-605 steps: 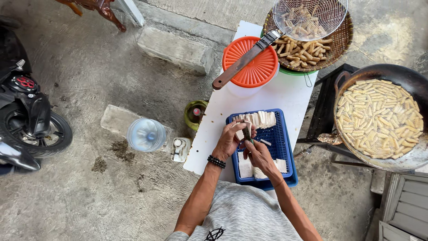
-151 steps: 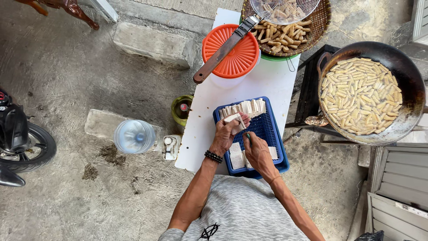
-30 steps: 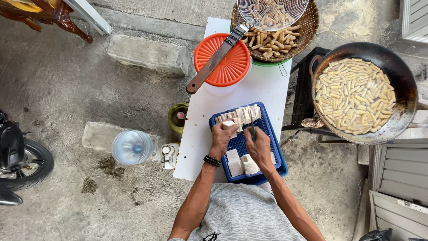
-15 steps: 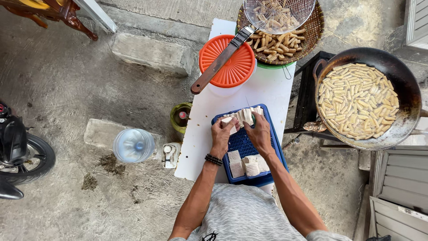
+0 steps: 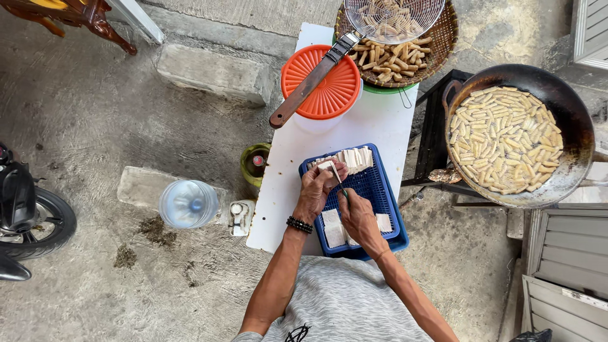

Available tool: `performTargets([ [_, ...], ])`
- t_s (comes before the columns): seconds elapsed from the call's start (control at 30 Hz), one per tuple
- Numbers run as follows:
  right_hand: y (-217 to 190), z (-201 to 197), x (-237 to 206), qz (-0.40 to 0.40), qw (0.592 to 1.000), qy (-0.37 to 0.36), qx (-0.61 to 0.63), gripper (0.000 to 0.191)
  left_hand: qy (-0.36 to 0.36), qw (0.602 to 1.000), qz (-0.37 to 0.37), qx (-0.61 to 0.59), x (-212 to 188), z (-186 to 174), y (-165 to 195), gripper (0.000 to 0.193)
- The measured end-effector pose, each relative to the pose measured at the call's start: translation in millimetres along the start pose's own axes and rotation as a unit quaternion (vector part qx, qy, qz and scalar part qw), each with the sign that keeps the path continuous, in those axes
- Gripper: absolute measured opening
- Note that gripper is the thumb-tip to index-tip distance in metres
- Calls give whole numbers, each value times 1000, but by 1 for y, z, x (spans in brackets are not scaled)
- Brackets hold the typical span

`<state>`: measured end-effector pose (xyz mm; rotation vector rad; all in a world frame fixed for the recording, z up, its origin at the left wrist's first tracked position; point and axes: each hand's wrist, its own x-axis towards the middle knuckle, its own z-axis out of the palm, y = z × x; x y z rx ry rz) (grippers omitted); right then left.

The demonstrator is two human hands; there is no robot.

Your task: The person cuts blocks of tofu into smaller pieces with a small knife over a blue perforated basket, arranging the cut pieces in rows in the basket. A wok of already fried tofu pieces sits beside the work table as the cutting continues.

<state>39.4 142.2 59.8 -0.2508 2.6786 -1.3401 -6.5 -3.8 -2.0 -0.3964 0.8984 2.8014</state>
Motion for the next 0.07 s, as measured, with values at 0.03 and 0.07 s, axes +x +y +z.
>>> performTargets([
  [0.03, 3, 2, 0, 6, 1000, -4, -22, 19, -5, 1000, 6, 2, 1, -2, -2, 37],
  [0.07, 6, 3, -1, 12, 999, -8, -43, 19, -10, 1000, 12, 5, 3, -3, -4, 38],
])
